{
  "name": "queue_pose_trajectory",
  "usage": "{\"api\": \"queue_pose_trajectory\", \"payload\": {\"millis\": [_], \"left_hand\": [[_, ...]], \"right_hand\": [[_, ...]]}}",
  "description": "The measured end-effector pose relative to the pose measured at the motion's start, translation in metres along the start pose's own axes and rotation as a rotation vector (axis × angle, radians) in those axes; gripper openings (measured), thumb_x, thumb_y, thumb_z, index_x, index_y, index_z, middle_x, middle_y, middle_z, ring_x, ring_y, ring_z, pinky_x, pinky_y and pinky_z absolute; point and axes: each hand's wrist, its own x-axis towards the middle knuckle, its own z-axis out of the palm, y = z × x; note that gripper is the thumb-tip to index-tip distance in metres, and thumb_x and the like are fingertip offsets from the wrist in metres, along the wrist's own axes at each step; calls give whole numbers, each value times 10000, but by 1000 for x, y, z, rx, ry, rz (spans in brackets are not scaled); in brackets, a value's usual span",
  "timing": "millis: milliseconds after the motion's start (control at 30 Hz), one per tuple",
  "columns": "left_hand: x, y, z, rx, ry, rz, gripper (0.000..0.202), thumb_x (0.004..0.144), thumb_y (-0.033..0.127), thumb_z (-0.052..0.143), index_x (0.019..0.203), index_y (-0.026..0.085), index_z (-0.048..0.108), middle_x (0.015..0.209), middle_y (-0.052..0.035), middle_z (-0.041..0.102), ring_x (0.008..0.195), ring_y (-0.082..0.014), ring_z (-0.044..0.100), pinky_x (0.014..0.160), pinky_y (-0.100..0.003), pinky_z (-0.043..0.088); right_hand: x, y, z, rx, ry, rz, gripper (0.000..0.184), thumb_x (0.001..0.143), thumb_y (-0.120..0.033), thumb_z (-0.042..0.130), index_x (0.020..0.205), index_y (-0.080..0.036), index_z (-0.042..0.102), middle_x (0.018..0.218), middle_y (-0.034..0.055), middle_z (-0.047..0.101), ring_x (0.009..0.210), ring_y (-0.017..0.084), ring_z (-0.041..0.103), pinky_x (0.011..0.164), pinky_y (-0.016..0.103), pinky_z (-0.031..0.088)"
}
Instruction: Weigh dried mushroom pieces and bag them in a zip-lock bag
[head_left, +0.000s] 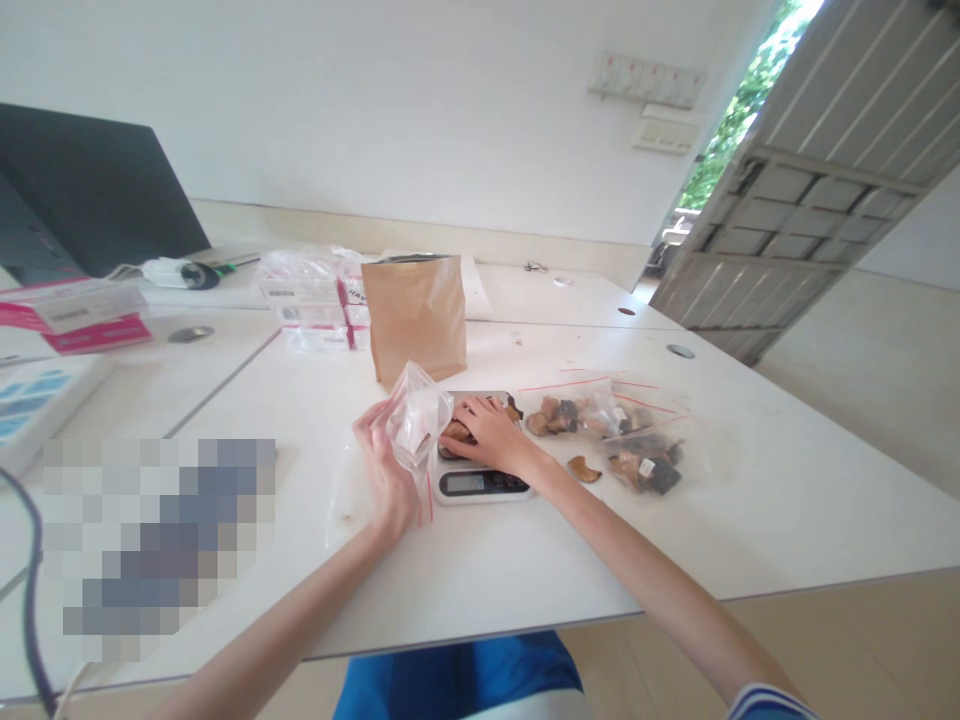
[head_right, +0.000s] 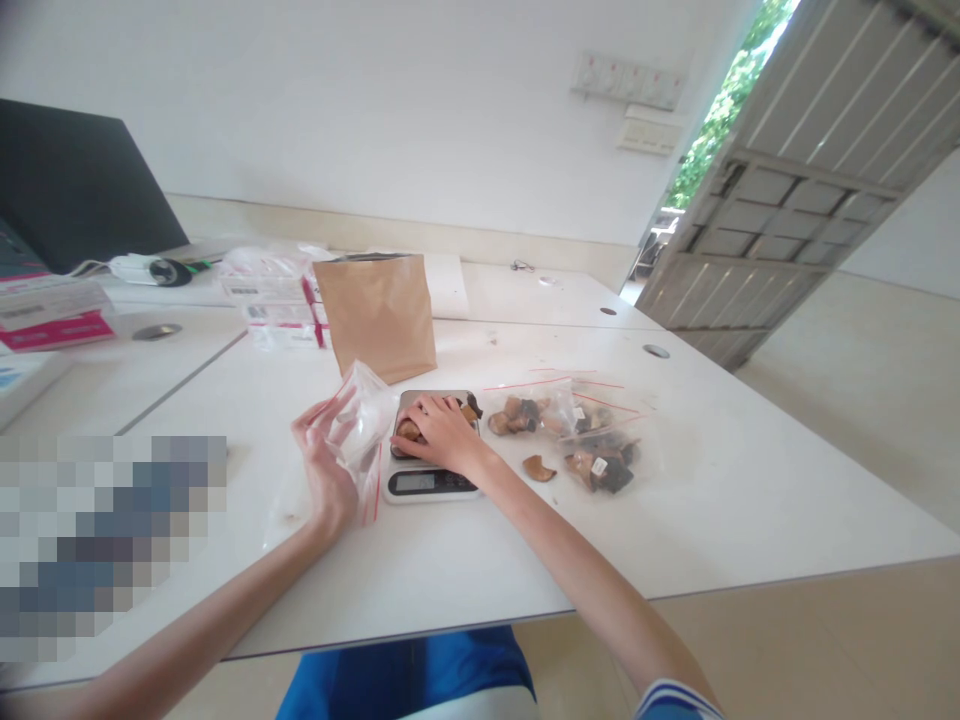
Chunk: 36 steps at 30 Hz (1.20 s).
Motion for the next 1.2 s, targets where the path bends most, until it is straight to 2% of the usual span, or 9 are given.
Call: {"api": "queue_pose_trajectory", "payload": {"millis": [133, 233, 400, 567, 633, 767, 967, 1100, 1200], "left_hand": [[2, -2, 2, 21, 49, 34, 416, 901, 584, 355, 1083, 245, 514, 1271, -81, 522, 1204, -221, 500, 1046, -426, 382], [3, -4, 2, 45, 67, 29, 442, 892, 599, 359, 1073, 237, 537, 1288, -84, 487, 1185, -216, 508, 1030, -395, 396], [3, -5, 1, 40, 68, 1, 422, 899, 582, 363, 1109, 241, 496, 1216, -79, 529, 1140, -216, 529, 994, -406, 416], [1, -3, 1, 111, 41, -19, 447, 901, 589, 343, 1108, 226, 502, 1145, -76, 548, 1122, -215, 542, 976, -381, 416], [1, -2, 2, 116, 34, -32, 452, 901, 590, 341, 1114, 223, 499, 1127, -75, 553, 1126, -216, 544, 967, -370, 422], [0, 1, 2, 130, 27, -49, 452, 907, 586, 336, 1123, 220, 494, 1149, -85, 555, 1136, -217, 544, 974, -369, 419], [0, 4, 0, 194, 1, -60, 429, 930, 559, 321, 1134, 214, 477, 1187, -92, 541, 1135, -204, 536, 985, -356, 415], [0, 6, 0, 187, 9, -25, 407, 936, 545, 317, 1125, 217, 468, 1200, -92, 535, 1148, -189, 530, 985, -346, 417], [0, 8, 2, 209, 17, -59, 402, 934, 546, 312, 1114, 222, 469, 1190, -92, 545, 1058, -184, 574, 898, -341, 466]], "right_hand": [[5, 3, 4, -17, 14, -31, 271, 913, -398, 513, 961, -146, 600, 999, 104, 610, 981, 239, 543, 896, 377, 391], [10, 7, 9, 49, 132, -17, 191, 899, -336, 522, 931, -154, 572, 956, 101, 607, 936, 237, 544, 862, 376, 414], [21, 11, 4, 443, 492, 73, 101, 859, -287, 525, 913, -204, 510, 899, 48, 590, 878, 175, 550, 819, 306, 444], [46, -11, -21, 945, 786, 252, 241, 877, -459, 489, 857, -219, 478, 699, -31, 509, 612, 97, 497, 601, 222, 433], [58, -24, -29, 1132, 851, 252, 313, 866, -532, 482, 822, -223, 461, 644, -49, 474, 584, 87, 491, 579, 211, 429], [78, -46, -34, 1326, 782, 197, 402, 808, -617, 525, 832, -220, 470, 624, -55, 486, 584, 81, 510, 574, 206, 442], [89, -57, -27, 1323, 754, 137, 430, 781, -634, 552, 876, -219, 489, 608, -64, 483, 557, 75, 498, 551, 205, 447], [88, -58, -24, 1276, 642, 109, 363, 819, -566, 552, 893, -216, 496, 685, -43, 530, 608, 82, 536, 577, 210, 467], [83, -54, -24, 1185, 582, 95, 242, 855, -436, 558, 923, -205, 538, 838, -2, 594, 742, 95, 582, 663, 216, 489]]}}
